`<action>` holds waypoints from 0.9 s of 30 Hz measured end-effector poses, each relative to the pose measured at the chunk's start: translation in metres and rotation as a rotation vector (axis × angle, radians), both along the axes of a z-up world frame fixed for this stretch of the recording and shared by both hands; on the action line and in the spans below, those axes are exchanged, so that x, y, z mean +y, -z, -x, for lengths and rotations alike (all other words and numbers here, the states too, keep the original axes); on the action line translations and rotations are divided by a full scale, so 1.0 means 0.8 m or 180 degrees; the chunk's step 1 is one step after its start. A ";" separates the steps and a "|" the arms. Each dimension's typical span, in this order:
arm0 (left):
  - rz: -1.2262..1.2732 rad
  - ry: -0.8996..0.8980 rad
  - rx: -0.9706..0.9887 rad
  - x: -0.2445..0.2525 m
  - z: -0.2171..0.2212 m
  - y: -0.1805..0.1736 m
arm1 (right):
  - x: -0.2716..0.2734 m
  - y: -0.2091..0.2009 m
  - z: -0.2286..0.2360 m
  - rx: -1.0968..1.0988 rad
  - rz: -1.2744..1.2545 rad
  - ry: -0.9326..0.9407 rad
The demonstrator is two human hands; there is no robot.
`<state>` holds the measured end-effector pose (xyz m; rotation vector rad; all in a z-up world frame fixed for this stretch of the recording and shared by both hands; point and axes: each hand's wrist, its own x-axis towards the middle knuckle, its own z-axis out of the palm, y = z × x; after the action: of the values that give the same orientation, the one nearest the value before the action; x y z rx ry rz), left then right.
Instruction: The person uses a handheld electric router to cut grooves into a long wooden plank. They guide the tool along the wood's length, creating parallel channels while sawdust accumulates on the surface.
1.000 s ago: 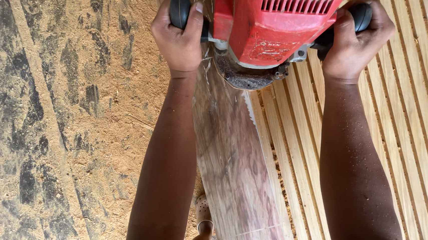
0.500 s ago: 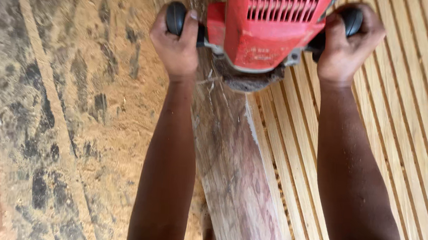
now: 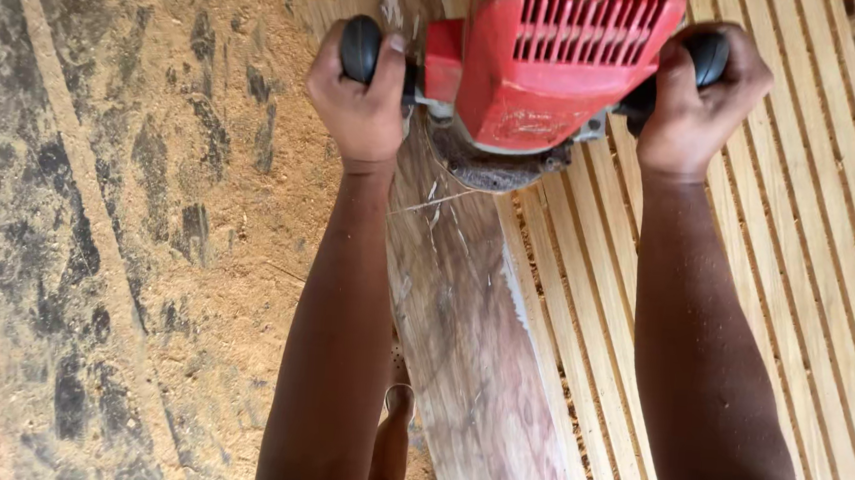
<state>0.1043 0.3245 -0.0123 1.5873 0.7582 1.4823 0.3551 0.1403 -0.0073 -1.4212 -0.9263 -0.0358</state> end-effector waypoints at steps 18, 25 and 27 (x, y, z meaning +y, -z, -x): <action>0.0017 0.0157 -0.0293 0.049 -0.022 -0.008 | 0.056 0.024 -0.036 0.0264 -0.0225 -0.0165; -0.0033 0.0073 -0.0185 0.074 -0.030 -0.004 | 0.076 0.024 -0.044 0.0183 -0.0155 -0.0194; -0.0081 0.0054 -0.0169 0.081 -0.033 -0.003 | 0.083 0.020 -0.046 0.0151 -0.0179 -0.0208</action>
<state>0.1308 0.3891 -0.0099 1.5632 0.6966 1.5212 0.3918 0.2071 -0.0234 -1.3338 -0.9252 0.0205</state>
